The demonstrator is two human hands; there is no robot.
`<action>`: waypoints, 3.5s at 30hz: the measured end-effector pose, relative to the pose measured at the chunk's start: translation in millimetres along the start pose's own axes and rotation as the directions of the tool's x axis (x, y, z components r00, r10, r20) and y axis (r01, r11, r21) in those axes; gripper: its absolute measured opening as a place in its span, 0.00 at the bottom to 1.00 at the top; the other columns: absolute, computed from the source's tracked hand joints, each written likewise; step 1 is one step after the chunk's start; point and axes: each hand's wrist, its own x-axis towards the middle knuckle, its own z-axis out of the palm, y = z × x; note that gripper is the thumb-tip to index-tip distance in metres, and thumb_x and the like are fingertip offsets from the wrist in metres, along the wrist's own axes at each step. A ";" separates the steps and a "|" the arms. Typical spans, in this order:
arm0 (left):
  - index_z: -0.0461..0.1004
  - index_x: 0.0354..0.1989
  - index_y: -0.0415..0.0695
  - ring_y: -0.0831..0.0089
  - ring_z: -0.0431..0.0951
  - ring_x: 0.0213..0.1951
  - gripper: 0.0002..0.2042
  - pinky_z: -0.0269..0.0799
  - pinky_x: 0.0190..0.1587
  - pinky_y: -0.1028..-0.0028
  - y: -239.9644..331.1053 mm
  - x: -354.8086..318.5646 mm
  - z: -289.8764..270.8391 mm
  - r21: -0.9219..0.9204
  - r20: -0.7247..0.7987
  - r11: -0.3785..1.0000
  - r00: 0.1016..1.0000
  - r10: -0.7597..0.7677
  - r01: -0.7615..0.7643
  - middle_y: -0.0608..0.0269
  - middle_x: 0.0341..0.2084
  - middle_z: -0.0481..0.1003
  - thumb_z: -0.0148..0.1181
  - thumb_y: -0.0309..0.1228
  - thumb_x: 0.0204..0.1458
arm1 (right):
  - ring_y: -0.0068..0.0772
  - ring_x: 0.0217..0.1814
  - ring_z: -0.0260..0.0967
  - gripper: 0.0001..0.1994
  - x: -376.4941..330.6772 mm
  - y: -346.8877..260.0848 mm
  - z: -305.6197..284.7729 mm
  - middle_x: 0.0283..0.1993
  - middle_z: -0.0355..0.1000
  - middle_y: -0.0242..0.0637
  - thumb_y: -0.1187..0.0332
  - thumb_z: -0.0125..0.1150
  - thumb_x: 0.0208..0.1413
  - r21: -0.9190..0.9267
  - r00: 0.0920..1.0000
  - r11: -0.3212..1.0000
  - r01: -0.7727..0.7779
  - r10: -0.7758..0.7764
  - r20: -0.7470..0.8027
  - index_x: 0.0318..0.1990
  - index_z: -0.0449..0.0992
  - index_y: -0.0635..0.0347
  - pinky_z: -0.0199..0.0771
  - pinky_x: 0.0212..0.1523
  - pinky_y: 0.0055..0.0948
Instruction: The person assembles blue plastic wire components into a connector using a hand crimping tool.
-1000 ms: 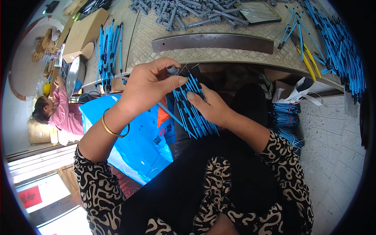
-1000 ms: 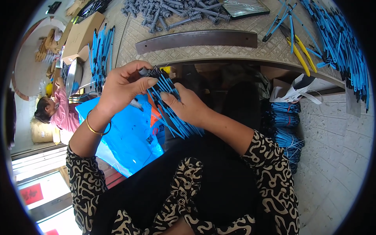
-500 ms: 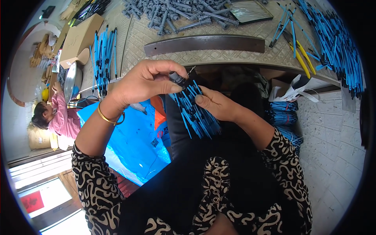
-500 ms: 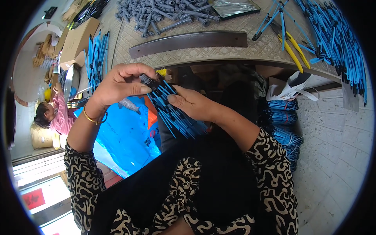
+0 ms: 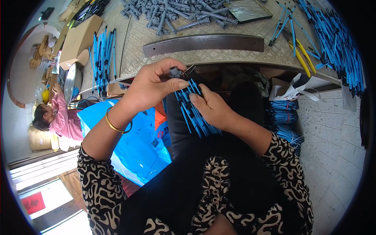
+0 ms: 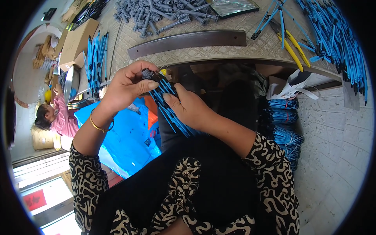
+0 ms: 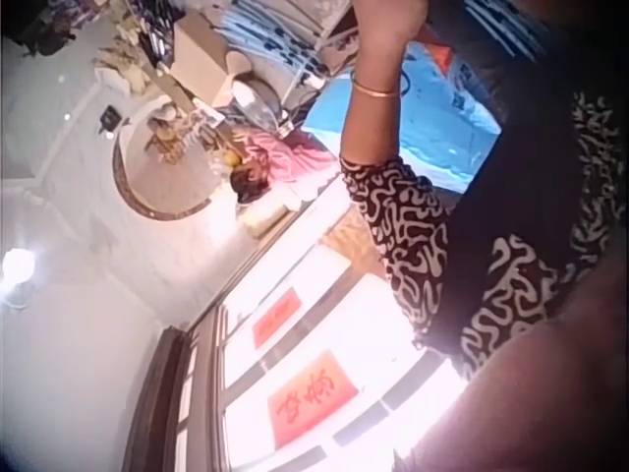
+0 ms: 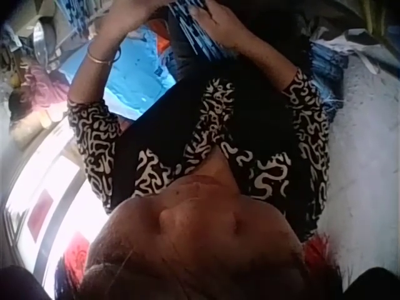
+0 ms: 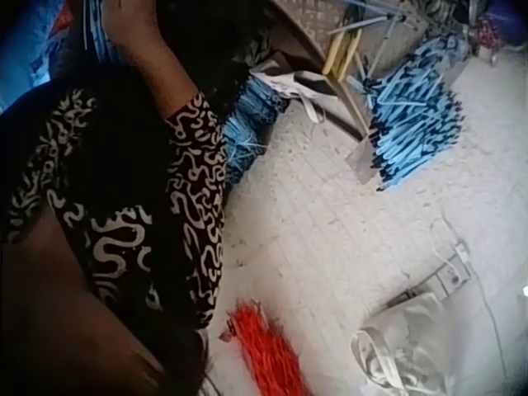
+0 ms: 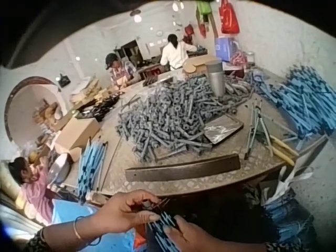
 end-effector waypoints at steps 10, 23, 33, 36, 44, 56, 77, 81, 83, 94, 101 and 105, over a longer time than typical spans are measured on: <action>0.69 0.44 0.40 0.88 0.68 0.32 0.14 0.65 0.34 0.86 -6.2 7.2 -7.9 -0.195 0.088 0.980 0.995 0.053 -0.035 0.70 0.32 0.72 0.59 0.20 0.47 | 0.29 0.29 0.66 0.24 5.2 -5.4 -22.6 0.26 0.67 0.37 0.48 0.40 0.60 -0.343 0.995 0.935 0.093 -0.070 0.078 0.39 0.65 0.65 0.66 0.33 0.30; 0.65 0.47 0.36 0.74 0.72 0.40 0.16 0.66 0.47 0.74 -43.0 2.9 38.4 -0.442 -0.126 0.885 0.987 0.098 -0.144 0.57 0.39 0.73 0.51 0.34 0.56 | 0.39 0.33 0.69 0.26 23.9 10.6 -35.6 0.28 0.70 0.43 0.45 0.39 0.59 -0.179 0.929 0.980 0.091 -0.019 0.369 0.41 0.69 0.64 0.67 0.37 0.35; 0.64 0.39 0.35 0.72 0.73 0.38 0.15 0.66 0.45 0.73 -45.3 -0.2 46.2 -0.106 -0.168 0.955 0.951 0.259 -0.279 0.54 0.35 0.74 0.48 0.38 0.57 | 0.50 0.32 0.69 0.25 9.5 -1.7 -28.5 0.27 0.68 0.51 0.48 0.40 0.59 -0.305 0.945 0.948 0.088 0.017 0.325 0.42 0.64 0.67 0.67 0.36 0.38; 0.64 0.38 0.35 0.72 0.74 0.36 0.13 0.67 0.43 0.74 -45.7 2.9 48.1 -0.045 -0.215 0.969 0.949 0.230 -0.245 0.55 0.32 0.75 0.48 0.36 0.58 | 0.52 0.33 0.69 0.23 7.8 -3.6 -26.7 0.28 0.69 0.53 0.50 0.42 0.60 -0.326 0.968 0.943 0.063 0.022 0.250 0.43 0.65 0.66 0.67 0.36 0.39; 0.64 0.37 0.37 0.71 0.75 0.35 0.11 0.68 0.41 0.75 -50.5 14.9 39.7 -0.328 -0.277 0.930 0.958 0.077 -0.169 0.54 0.32 0.76 0.48 0.35 0.57 | 0.53 0.31 0.68 0.13 -4.8 10.5 -5.7 0.26 0.68 0.48 0.60 0.46 0.59 -0.500 0.914 0.840 0.208 -0.350 -0.207 0.39 0.65 0.63 0.66 0.30 0.41; 0.63 0.40 0.34 0.55 0.73 0.44 0.15 0.67 0.50 0.63 -62.5 17.7 34.8 -0.654 -0.176 0.711 0.966 0.188 -0.258 0.38 0.39 0.72 0.41 0.36 0.56 | 0.54 0.27 0.67 0.12 15.4 1.0 -19.6 0.23 0.67 0.49 0.61 0.45 0.59 -0.354 0.990 0.924 0.143 -0.140 0.033 0.31 0.65 0.61 0.65 0.27 0.43; 0.64 0.29 0.39 0.70 0.77 0.31 0.04 0.72 0.38 0.73 -24.9 -8.8 73.5 -0.545 -0.485 0.754 0.872 0.073 -0.366 0.54 0.25 0.76 0.53 0.19 0.49 | 0.45 0.25 0.67 0.08 -21.6 -9.9 -3.6 0.22 0.67 0.42 0.67 0.52 0.54 -0.603 0.902 0.722 0.340 -0.432 -0.010 0.32 0.65 0.63 0.67 0.25 0.37; 0.64 0.27 0.39 0.72 0.77 0.30 0.05 0.72 0.37 0.75 -8.0 -4.1 80.2 -0.302 -0.417 0.759 0.795 0.440 -0.577 0.57 0.23 0.75 0.54 0.19 0.47 | 0.42 0.27 0.69 0.09 -32.6 -11.9 -21.8 0.25 0.69 0.40 0.65 0.54 0.52 -0.694 0.737 0.540 0.477 -0.676 -0.020 0.31 0.67 0.61 0.68 0.26 0.36; 0.65 0.27 0.39 0.75 0.76 0.30 0.05 0.71 0.35 0.76 -30.2 3.7 89.8 -0.265 -0.374 0.848 0.859 0.349 -0.459 0.59 0.22 0.74 0.56 0.20 0.46 | 0.41 0.29 0.68 0.08 -37.6 -6.4 -38.2 0.26 0.68 0.39 0.65 0.55 0.51 -0.722 0.843 0.575 0.385 -0.538 0.021 0.33 0.68 0.59 0.68 0.27 0.36; 0.65 0.26 0.39 0.84 0.65 0.22 0.07 0.62 0.24 0.81 -52.2 -3.4 102.8 -0.026 -0.229 0.898 0.877 0.422 -0.439 0.65 0.19 0.69 0.59 0.22 0.44 | 0.37 0.33 0.66 0.11 -32.2 -26.5 -61.6 0.33 0.67 0.34 0.66 0.60 0.41 -0.736 0.585 0.202 0.646 -0.750 0.308 0.33 0.70 0.60 0.65 0.33 0.32; 0.64 0.25 0.40 0.85 0.66 0.22 0.08 0.62 0.23 0.81 -57.5 5.4 116.2 -0.076 -0.277 0.924 0.898 0.341 -0.375 0.66 0.18 0.69 0.59 0.22 0.44 | 0.41 0.32 0.63 0.05 -31.7 -2.2 -40.8 0.29 0.65 0.37 0.70 0.55 0.44 -0.751 0.678 0.452 0.482 -0.735 -0.007 0.28 0.67 0.60 0.63 0.32 0.34; 0.64 0.25 0.40 0.84 0.69 0.22 0.07 0.64 0.24 0.81 -62.6 24.2 131.9 -0.233 -0.248 0.911 0.927 0.283 -0.340 0.65 0.18 0.71 0.57 0.21 0.46 | 0.46 0.32 0.61 0.06 -31.0 -11.7 -84.8 0.28 0.64 0.41 0.68 0.48 0.53 -0.737 0.816 0.490 0.465 -0.561 0.142 0.29 0.66 0.61 0.63 0.33 0.38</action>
